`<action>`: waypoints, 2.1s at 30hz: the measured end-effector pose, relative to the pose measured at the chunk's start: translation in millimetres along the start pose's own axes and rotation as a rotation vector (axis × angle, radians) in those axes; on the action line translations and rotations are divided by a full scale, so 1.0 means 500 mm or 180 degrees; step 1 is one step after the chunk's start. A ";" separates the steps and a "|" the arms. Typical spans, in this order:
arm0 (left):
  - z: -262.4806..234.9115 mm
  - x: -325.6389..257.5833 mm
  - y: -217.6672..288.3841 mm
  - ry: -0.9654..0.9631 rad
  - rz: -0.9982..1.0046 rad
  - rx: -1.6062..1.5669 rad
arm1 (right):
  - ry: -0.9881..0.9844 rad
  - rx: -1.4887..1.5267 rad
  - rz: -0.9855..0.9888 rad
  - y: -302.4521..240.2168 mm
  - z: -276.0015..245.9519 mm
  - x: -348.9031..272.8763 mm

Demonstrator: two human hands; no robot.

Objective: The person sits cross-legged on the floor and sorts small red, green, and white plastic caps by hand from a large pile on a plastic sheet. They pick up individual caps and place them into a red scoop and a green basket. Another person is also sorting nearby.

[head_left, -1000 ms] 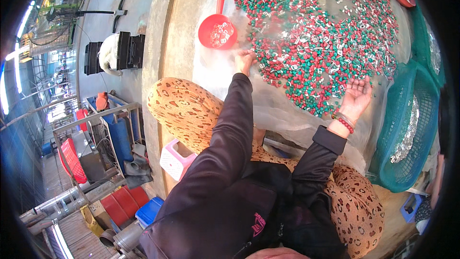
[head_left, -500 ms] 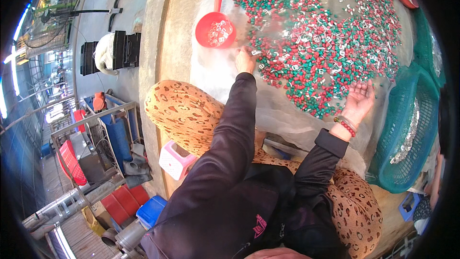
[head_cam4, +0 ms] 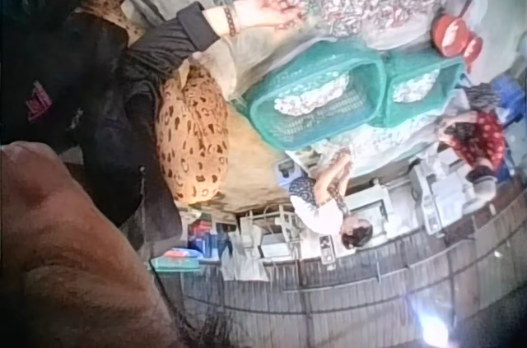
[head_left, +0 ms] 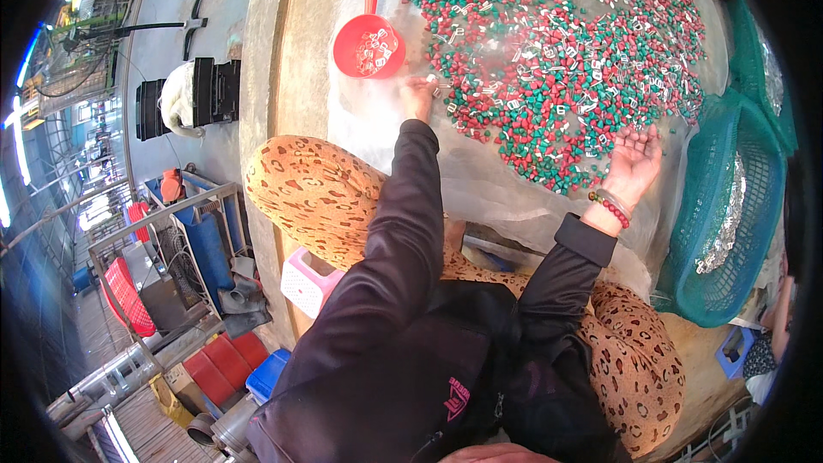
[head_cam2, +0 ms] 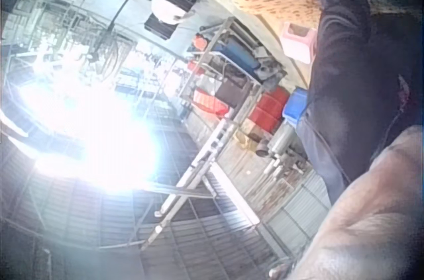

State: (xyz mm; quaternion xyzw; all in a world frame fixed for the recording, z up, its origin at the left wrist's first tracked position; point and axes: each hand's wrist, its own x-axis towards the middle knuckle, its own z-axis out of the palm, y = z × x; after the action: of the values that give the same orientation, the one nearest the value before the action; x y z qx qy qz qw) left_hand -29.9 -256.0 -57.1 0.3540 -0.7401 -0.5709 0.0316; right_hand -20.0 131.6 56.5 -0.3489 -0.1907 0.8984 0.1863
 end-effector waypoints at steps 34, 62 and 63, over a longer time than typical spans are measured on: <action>-0.003 -0.077 0.038 -0.0805 -0.0914 -0.2250 | -0.0232 0.0711 0.0360 0.013 0.002 0.001; 0.047 -0.129 0.070 -0.1398 -0.0048 0.1367 | -0.0203 0.1054 0.0332 -0.021 -0.012 0.008; 0.046 -0.128 0.073 -0.1353 -0.0074 0.1405 | -0.0220 0.1078 0.0344 -0.021 -0.015 0.010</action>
State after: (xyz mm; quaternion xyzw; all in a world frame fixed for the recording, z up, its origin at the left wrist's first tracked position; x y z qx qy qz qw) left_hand -10.0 -197.8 -10.7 0.2333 -0.8322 -0.4579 -0.2082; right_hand -15.9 144.7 53.7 -0.2912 -0.0239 0.9379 0.1872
